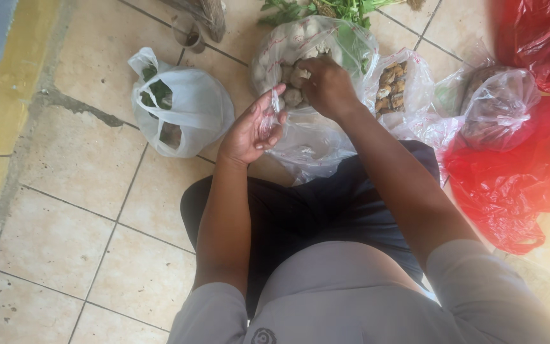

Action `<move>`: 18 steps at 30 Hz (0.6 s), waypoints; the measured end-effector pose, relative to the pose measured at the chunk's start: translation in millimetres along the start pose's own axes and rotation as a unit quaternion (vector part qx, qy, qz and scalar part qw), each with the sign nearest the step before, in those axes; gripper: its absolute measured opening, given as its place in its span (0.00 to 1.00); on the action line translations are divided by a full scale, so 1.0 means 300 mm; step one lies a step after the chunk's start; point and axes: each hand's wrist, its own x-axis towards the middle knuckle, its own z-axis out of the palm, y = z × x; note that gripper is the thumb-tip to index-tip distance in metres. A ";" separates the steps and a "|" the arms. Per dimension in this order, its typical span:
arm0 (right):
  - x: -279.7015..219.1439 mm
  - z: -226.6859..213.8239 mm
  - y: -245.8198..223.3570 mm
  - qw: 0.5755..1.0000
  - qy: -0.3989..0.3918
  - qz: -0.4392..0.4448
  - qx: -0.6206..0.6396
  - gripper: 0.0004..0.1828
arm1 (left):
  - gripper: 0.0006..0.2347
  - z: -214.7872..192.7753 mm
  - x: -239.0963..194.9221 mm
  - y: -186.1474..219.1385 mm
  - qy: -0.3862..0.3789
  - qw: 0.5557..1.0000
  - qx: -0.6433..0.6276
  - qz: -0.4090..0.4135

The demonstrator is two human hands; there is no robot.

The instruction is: The person sits on a tiled floor and sorts groceries from larger bags into smaller plastic bags. They handle leafy greens, round produce, and other items, placing them into separate bags and tying them.

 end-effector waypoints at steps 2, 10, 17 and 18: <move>0.097 0.056 -0.017 0.993 -0.050 0.040 -0.103 0.16 | 0.39 0.008 -0.010 0.015 -0.004 1.000 0.011 -0.010; 0.127 0.171 0.078 0.984 -0.066 0.135 -0.098 0.14 | 0.40 0.014 -0.016 0.022 -0.020 0.999 0.008 -0.026; 0.072 0.119 0.085 0.994 -0.050 0.022 -0.092 0.12 | 0.38 0.008 -0.002 0.008 -0.039 0.999 -0.020 -0.025; 0.086 0.127 0.069 0.991 -0.047 0.013 -0.128 0.13 | 0.38 0.008 0.001 0.013 -0.042 0.999 -0.019 -0.023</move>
